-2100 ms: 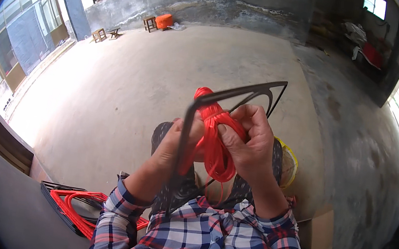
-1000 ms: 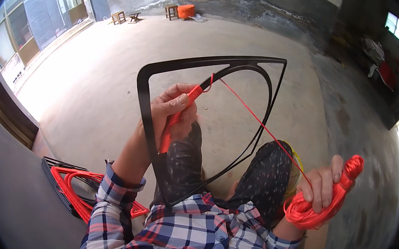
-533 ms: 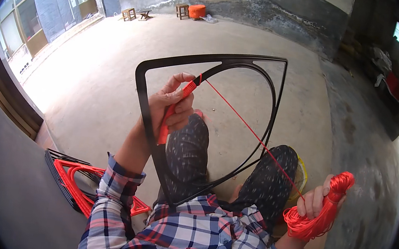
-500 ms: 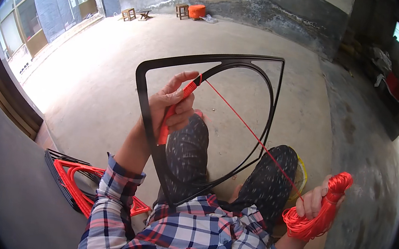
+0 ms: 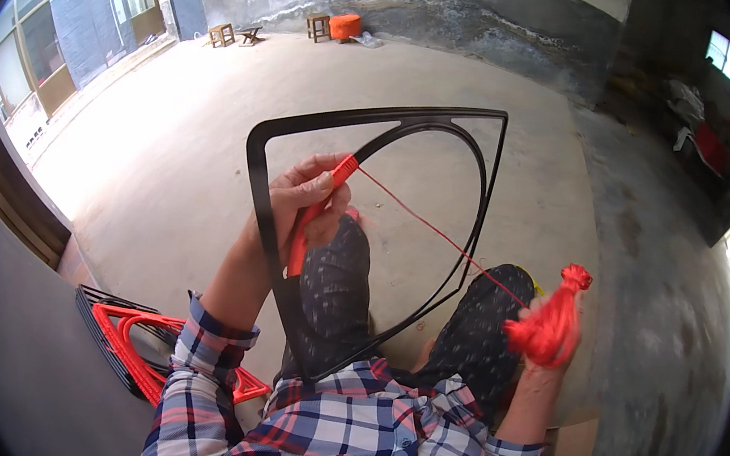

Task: The person wraps a red cable around a black triangular frame held in their left hand. They repeatedly wind the cable from a bundle held in their right hand around the frame's edges, creating a coiled pattern.

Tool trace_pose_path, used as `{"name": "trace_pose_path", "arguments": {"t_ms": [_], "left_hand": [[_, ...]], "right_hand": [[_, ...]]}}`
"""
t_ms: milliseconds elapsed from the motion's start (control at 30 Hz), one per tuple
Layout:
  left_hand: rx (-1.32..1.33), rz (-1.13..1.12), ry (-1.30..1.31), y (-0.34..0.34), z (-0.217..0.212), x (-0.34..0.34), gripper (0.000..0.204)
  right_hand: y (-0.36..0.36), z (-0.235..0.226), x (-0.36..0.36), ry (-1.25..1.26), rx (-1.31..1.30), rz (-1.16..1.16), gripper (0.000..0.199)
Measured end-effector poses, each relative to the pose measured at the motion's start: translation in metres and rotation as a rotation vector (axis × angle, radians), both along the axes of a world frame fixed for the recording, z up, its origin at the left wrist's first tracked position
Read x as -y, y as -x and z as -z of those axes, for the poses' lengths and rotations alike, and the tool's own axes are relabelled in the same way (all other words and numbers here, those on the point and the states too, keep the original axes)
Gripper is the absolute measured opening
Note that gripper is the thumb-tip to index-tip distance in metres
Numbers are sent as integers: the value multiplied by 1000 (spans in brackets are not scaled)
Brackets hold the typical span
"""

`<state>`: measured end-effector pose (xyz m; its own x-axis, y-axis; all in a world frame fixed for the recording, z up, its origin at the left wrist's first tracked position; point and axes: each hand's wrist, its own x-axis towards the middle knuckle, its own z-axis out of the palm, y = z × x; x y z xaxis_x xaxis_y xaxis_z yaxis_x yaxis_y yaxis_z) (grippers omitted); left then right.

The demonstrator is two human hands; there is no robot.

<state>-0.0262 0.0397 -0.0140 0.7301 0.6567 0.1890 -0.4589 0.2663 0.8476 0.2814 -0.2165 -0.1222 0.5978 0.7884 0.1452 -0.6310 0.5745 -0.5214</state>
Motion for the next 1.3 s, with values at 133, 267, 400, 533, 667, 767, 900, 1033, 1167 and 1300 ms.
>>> {"name": "trace_pose_path", "arguments": {"t_ms": [133,267,400,533,667,767,900,1033,1167,1300], "left_hand": [[-13,44,6,-15,-12,27,37],[89,267,55,-30,-18,45,60],[52,266,96,-57,-33,74,53],[-91,207,-52,-60,-46,85,37],[40,179,178,-57,-21,77,34],[52,256,-185,-61,-9,82,36],[183,449,354,-68,-47,109,42],[33,171,-294,-55,-31,86,67],[143,367,0,-49,-39,70,72],[-3,176,-8,-35,-33,56,54]], "right_hand": [[55,-55,-33,-50,261,-155,46],[93,-121,-41,36,616,-355,64],[108,-149,-74,172,868,92,41],[95,-146,-81,72,788,-6,25],[63,-98,-79,41,468,-32,27],[71,-85,-94,2,207,-405,44],[81,-129,-98,-204,246,-566,50],[60,-103,-102,-148,72,-257,36],[35,-56,-90,-155,81,-76,34],[48,-78,-56,-228,244,-35,37]]}}
